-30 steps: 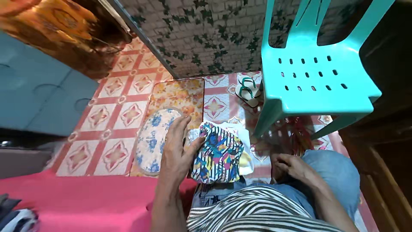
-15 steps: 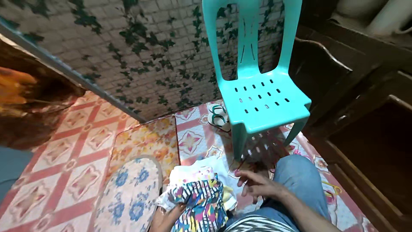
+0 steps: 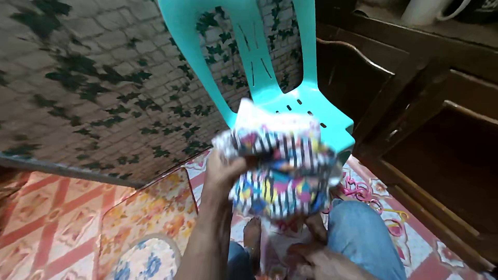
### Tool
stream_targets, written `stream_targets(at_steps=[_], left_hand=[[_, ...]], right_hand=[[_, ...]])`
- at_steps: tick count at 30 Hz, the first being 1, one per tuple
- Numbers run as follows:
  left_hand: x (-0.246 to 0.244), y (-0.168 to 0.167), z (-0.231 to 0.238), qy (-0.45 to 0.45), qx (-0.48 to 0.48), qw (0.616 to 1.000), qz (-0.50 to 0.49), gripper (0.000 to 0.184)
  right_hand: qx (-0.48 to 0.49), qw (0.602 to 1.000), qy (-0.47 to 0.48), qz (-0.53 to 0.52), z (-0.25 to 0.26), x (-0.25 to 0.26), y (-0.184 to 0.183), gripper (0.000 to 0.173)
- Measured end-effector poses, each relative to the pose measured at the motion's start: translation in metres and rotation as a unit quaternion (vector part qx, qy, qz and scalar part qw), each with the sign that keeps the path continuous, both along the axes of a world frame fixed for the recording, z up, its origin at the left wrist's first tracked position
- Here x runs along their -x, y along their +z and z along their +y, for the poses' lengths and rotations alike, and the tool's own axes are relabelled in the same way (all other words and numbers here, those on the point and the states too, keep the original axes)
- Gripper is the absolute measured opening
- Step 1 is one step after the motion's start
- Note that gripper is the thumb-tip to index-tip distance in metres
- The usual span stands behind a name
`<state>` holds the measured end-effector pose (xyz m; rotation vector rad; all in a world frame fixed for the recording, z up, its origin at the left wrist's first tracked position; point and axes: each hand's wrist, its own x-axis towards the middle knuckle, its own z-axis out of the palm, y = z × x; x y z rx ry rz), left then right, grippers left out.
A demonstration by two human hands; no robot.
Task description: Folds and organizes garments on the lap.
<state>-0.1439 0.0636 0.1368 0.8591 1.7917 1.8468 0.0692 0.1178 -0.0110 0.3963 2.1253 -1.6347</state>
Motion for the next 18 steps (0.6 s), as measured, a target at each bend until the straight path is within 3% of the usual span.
stream_targets(at_steps=[2, 4, 6, 8, 10, 15, 18], left_hand=[[0.022, -0.003, 0.052, -0.072, -0.12, 0.99, -0.025, 0.021], [0.042, -0.027, 0.093, -0.082, -0.158, 0.981, -0.07, 0.02], [0.061, -0.066, 0.117, 0.028, -0.049, 0.992, -0.114, 0.018], [0.078, -0.105, 0.123, 0.118, 0.128, 0.981, -0.085, 0.05], [0.085, -0.12, 0.124, 0.138, 0.197, 0.97, -0.043, 0.073], [0.074, -0.124, 0.122, 0.18, 0.148, 0.972, 0.016, 0.085], [0.062, -0.133, 0.107, 0.185, 0.1, 0.954, 0.214, 0.083]], right_hand=[[0.027, 0.999, 0.025, -0.013, 0.006, 0.004, -0.002, 0.044], [0.031, 0.999, 0.02, -0.009, 0.009, 0.004, -0.007, 0.044], [0.031, 0.999, 0.008, 0.005, 0.011, 0.0, -0.015, 0.042], [0.038, 0.999, -0.003, 0.013, 0.01, -0.003, -0.022, 0.041], [0.035, 0.999, -0.014, 0.027, 0.008, -0.005, -0.026, 0.04], [0.015, 0.999, 0.025, 0.022, 0.009, -0.005, -0.018, 0.037], [0.007, 0.999, 0.032, 0.019, 0.009, -0.006, -0.014, 0.037]])
